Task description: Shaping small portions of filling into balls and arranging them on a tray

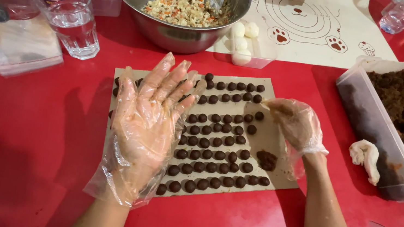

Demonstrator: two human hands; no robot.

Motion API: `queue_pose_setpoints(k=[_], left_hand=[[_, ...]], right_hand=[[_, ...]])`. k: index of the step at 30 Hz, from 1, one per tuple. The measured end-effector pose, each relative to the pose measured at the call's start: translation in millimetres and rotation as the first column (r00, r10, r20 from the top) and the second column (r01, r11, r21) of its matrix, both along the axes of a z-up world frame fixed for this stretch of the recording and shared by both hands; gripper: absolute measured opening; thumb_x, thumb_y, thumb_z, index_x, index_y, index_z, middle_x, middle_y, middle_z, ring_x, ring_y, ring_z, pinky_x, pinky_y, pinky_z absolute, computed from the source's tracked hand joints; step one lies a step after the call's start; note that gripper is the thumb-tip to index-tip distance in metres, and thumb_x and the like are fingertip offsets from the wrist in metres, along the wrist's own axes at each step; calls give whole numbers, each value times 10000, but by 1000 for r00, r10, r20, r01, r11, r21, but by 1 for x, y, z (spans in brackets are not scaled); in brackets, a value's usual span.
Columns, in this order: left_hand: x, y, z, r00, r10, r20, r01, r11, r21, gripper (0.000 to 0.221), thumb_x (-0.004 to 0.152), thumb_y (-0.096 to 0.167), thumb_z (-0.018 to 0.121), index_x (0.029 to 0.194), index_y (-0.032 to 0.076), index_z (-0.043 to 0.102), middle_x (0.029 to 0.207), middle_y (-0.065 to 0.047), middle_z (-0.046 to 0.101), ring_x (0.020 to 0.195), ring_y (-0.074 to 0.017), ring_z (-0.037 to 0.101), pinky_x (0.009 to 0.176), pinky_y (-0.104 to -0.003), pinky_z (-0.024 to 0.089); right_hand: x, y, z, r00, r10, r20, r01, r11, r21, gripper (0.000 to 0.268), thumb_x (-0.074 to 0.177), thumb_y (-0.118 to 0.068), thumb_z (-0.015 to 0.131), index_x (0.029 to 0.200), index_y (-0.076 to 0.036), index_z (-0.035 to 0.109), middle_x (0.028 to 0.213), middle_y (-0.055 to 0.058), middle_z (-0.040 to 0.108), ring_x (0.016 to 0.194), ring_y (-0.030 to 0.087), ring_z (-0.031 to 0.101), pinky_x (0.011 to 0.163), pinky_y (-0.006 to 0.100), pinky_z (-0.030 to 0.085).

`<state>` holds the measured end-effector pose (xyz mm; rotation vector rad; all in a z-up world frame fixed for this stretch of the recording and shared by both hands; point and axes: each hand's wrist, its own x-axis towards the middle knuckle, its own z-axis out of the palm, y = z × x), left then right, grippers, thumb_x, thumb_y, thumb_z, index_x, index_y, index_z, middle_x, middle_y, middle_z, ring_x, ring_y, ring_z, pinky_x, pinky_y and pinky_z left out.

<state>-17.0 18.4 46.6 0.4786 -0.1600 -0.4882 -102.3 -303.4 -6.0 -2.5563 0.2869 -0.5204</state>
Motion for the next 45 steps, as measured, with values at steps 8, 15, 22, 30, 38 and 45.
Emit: queue_pose_setpoints(k=[8, 15, 22, 30, 38, 45], left_hand=[[0, 1, 0, 1000, -8, 6, 8, 1000, 20, 783, 936, 550, 386, 1516, 38, 502, 1432, -221, 609, 1306, -340, 595, 1094, -459, 447], [2, -1, -2, 999, -2, -40, 4, 999, 42, 778, 935, 555, 372, 1499, 41, 524, 1423, -218, 617, 1276, -324, 602, 1076, -450, 451], [0, 0, -2, 1000, -22, -21, 23, 999, 36, 740, 946, 534, 406, 1480, 43, 546, 1417, -220, 631, 1236, -308, 633, 1056, -428, 486], [0, 0, -4, 1000, -14, -3, 14, 999, 50, 746, 935, 544, 421, 1474, 46, 558, 1393, -200, 644, 1250, -305, 631, 1069, -434, 489], [-3, 1, 3, 999, -1, -39, 4, 997, 78, 727, 936, 524, 431, 1458, 37, 573, 1353, -188, 661, 1243, -294, 637, 1056, -422, 505], [2, -1, -4, 999, -9, -35, 11, 997, 70, 732, 932, 534, 419, 1462, 53, 570, 1395, -191, 644, 1226, -285, 633, 1063, -420, 492]], right_hand=[[-22, 35, 61, 911, -67, -407, 37, 996, -80, 316, 985, -300, 607, 1240, -162, 731, 1244, 68, 746, 944, 210, 797, 783, 377, 678], [-49, 57, 72, 683, -61, -727, 38, 998, -48, 319, 873, -235, 717, 1176, -298, 796, 1163, -79, 803, 970, 107, 770, 836, 271, 640], [-79, 25, 33, 832, -12, -555, -59, 992, -111, 423, 835, -153, 671, 1235, -272, 747, 1161, -26, 768, 1033, 186, 718, 880, 338, 575], [-80, 48, 39, 839, 15, -544, -88, 990, -108, 501, 822, -293, 727, 1312, -391, 698, 1125, -61, 777, 898, 132, 723, 679, 288, 594], [-76, 46, 21, 868, -48, -493, -4, 995, -102, 375, 889, -275, 695, 1252, -353, 747, 1032, -4, 721, 897, 198, 697, 713, 330, 571], [-84, 24, -15, 855, -225, -468, 158, 971, -180, 345, 837, -307, 650, 1166, -241, 729, 1100, 23, 700, 953, 263, 694, 771, 404, 588]])
